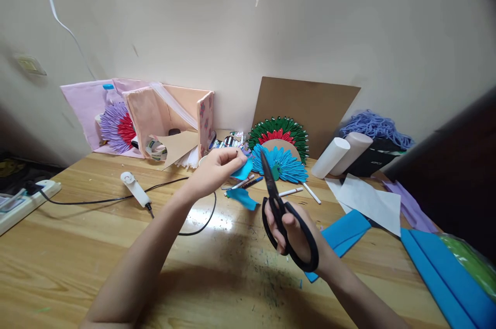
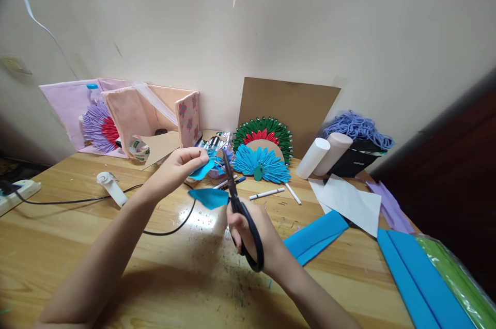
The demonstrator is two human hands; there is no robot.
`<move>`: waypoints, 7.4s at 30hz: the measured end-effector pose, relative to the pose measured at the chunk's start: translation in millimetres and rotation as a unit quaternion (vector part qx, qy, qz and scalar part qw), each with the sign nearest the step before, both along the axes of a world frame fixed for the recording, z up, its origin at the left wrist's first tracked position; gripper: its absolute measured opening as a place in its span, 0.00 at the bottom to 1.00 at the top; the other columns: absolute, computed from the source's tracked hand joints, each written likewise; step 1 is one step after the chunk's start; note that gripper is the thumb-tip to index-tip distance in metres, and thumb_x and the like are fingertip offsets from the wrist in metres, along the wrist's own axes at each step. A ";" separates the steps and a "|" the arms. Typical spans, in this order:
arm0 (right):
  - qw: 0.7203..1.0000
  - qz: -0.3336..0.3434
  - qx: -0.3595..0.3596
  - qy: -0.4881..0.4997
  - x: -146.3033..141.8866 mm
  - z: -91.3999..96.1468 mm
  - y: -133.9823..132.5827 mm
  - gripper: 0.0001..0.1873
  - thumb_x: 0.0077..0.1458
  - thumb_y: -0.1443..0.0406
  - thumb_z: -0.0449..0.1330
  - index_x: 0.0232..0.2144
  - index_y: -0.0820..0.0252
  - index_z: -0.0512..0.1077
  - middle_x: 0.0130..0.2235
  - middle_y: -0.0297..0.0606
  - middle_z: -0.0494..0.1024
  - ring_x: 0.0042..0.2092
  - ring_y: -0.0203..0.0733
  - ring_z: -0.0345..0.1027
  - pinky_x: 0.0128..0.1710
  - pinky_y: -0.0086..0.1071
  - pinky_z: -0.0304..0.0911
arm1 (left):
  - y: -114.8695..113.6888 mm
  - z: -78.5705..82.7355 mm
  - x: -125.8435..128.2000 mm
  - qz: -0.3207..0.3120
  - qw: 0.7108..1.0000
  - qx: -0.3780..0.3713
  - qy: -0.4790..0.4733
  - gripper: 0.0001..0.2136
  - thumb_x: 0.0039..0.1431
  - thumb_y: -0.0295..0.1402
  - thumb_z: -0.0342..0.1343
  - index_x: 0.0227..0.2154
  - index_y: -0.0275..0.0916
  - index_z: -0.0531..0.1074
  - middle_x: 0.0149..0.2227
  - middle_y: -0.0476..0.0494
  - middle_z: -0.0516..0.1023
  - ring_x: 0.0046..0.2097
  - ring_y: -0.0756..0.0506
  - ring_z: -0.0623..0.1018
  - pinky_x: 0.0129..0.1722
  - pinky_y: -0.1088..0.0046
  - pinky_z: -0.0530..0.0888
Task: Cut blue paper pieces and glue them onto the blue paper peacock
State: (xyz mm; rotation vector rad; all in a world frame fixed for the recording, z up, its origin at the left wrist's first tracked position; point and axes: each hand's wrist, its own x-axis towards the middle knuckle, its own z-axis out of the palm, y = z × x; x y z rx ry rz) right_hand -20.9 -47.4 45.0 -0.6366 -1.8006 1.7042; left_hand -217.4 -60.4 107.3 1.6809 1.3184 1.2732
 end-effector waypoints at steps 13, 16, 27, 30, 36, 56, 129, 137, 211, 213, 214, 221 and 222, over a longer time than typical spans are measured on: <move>0.988 -0.137 0.066 -0.041 9.2 31.3 13.7 0.15 0.50 0.55 0.59 0.28 0.62 0.68 0.20 0.31 0.72 0.24 0.36 0.69 0.25 0.28 0.66 | -10.5 -3.7 29.7 -0.144 0.972 -0.001 0.183 0.14 0.61 0.40 0.47 0.26 0.36 0.68 0.25 0.50 0.69 0.28 0.53 0.67 0.27 0.78 0.62; 0.986 -0.148 0.064 -0.037 9.7 32.1 15.8 0.15 0.51 0.55 0.59 0.28 0.62 0.68 0.21 0.32 0.72 0.24 0.35 0.69 0.25 0.28 0.66 | -7.9 -7.7 30.8 -0.132 0.980 -0.025 0.147 0.12 0.59 0.40 0.49 0.29 0.36 0.68 0.29 0.48 0.73 0.32 0.52 0.71 0.30 0.77 0.66; 0.988 -0.140 0.040 -0.057 11.0 31.5 18.3 0.14 0.47 0.56 0.61 0.26 0.62 0.67 0.18 0.29 0.68 0.20 0.32 0.63 0.21 0.27 0.62 | -7.4 -8.5 29.7 -0.106 0.985 -0.057 0.120 0.09 0.56 0.37 0.53 0.34 0.36 0.71 0.34 0.46 0.74 0.35 0.50 0.73 0.34 0.74 0.70; 0.987 -0.151 0.034 -0.039 9.4 29.4 19.8 0.15 0.48 0.55 0.61 0.27 0.61 0.66 0.18 0.29 0.68 0.21 0.33 0.64 0.22 0.27 0.63 | -4.7 -9.9 30.6 -0.085 0.989 -0.076 0.095 0.09 0.55 0.37 0.54 0.32 0.35 0.72 0.32 0.45 0.74 0.34 0.49 0.73 0.33 0.74 0.69; 0.996 -0.084 -0.022 0.031 10.2 20.3 22.2 0.27 0.50 0.42 0.52 0.30 0.61 0.65 0.21 0.30 0.65 0.22 0.33 0.63 0.24 0.30 0.65 | 0.7 -9.1 29.4 -0.033 0.993 -0.096 0.055 0.11 0.52 0.39 0.56 0.26 0.34 0.72 0.25 0.48 0.72 0.29 0.51 0.71 0.29 0.76 0.67; 0.976 0.188 0.054 -0.099 28.4 11.2 17.1 0.34 0.51 0.38 0.37 0.32 0.60 0.61 0.22 0.29 0.60 0.23 0.32 0.57 0.24 0.28 0.58 | 2.5 -4.6 13.3 -0.017 0.986 -0.162 0.042 0.09 0.48 0.36 0.53 0.20 0.37 0.65 0.20 0.49 0.69 0.27 0.50 0.71 0.25 0.75 0.63; 0.987 0.143 -0.017 -0.071 19.4 1.7 18.1 0.35 0.43 0.34 0.44 0.27 0.60 0.60 0.19 0.25 0.57 0.18 0.27 0.52 0.17 0.23 0.55 | 8.9 -10.1 7.7 -0.062 0.986 -0.156 0.017 0.10 0.53 0.36 0.52 0.24 0.34 0.71 0.22 0.49 0.71 0.25 0.53 0.68 0.25 0.77 0.64; 0.992 0.098 -0.023 -0.081 19.9 -6.4 22.2 0.30 0.45 0.38 0.51 0.25 0.60 0.60 0.19 0.25 0.56 0.16 0.26 0.51 0.14 0.22 0.55 | 5.2 -5.1 5.0 -0.044 0.985 -0.165 0.004 0.12 0.55 0.39 0.51 0.23 0.35 0.69 0.23 0.49 0.71 0.25 0.53 0.68 0.25 0.77 0.61; 0.980 -0.132 0.090 -0.114 19.9 8.7 53.8 0.16 0.49 0.53 0.59 0.27 0.62 0.68 0.30 0.36 0.74 0.32 0.37 0.70 0.32 0.32 0.68 | 24.1 -65.7 58.1 0.015 0.990 -0.121 -0.067 0.10 0.53 0.38 0.56 0.27 0.35 0.69 0.29 0.46 0.75 0.33 0.49 0.74 0.35 0.73 0.70; 0.984 -0.133 0.071 -0.092 21.1 9.6 55.1 0.15 0.47 0.55 0.61 0.27 0.62 0.68 0.28 0.35 0.73 0.31 0.36 0.70 0.33 0.33 0.69 | 22.7 -61.4 58.6 0.001 0.987 -0.142 -0.072 0.11 0.55 0.38 0.53 0.26 0.35 0.69 0.29 0.46 0.75 0.33 0.49 0.74 0.36 0.72 0.71; 0.985 -0.131 0.067 -0.086 22.7 10.5 56.3 0.14 0.47 0.56 0.62 0.27 0.63 0.69 0.28 0.35 0.74 0.30 0.36 0.70 0.33 0.33 0.69 | 21.8 -58.8 58.7 -0.004 0.986 -0.152 -0.073 0.11 0.56 0.38 0.52 0.26 0.35 0.69 0.29 0.46 0.75 0.33 0.49 0.74 0.36 0.72 0.71; 0.977 -0.119 0.146 -0.101 27.9 17.5 53.3 0.11 0.51 0.59 0.59 0.31 0.62 0.72 0.32 0.37 0.76 0.33 0.37 0.71 0.33 0.32 0.68 | 15.0 -49.9 59.0 0.000 0.991 -0.133 -0.028 0.10 0.53 0.38 0.56 0.27 0.35 0.72 0.29 0.45 0.77 0.33 0.48 0.75 0.33 0.74 0.70; 0.973 -0.123 0.167 -0.103 27.3 17.5 51.5 0.11 0.52 0.59 0.58 0.32 0.61 0.73 0.33 0.38 0.77 0.34 0.38 0.71 0.33 0.32 0.68 | 14.5 -50.5 58.8 -0.001 0.991 -0.133 -0.023 0.10 0.53 0.38 0.55 0.27 0.34 0.73 0.29 0.44 0.77 0.33 0.48 0.75 0.33 0.74 0.70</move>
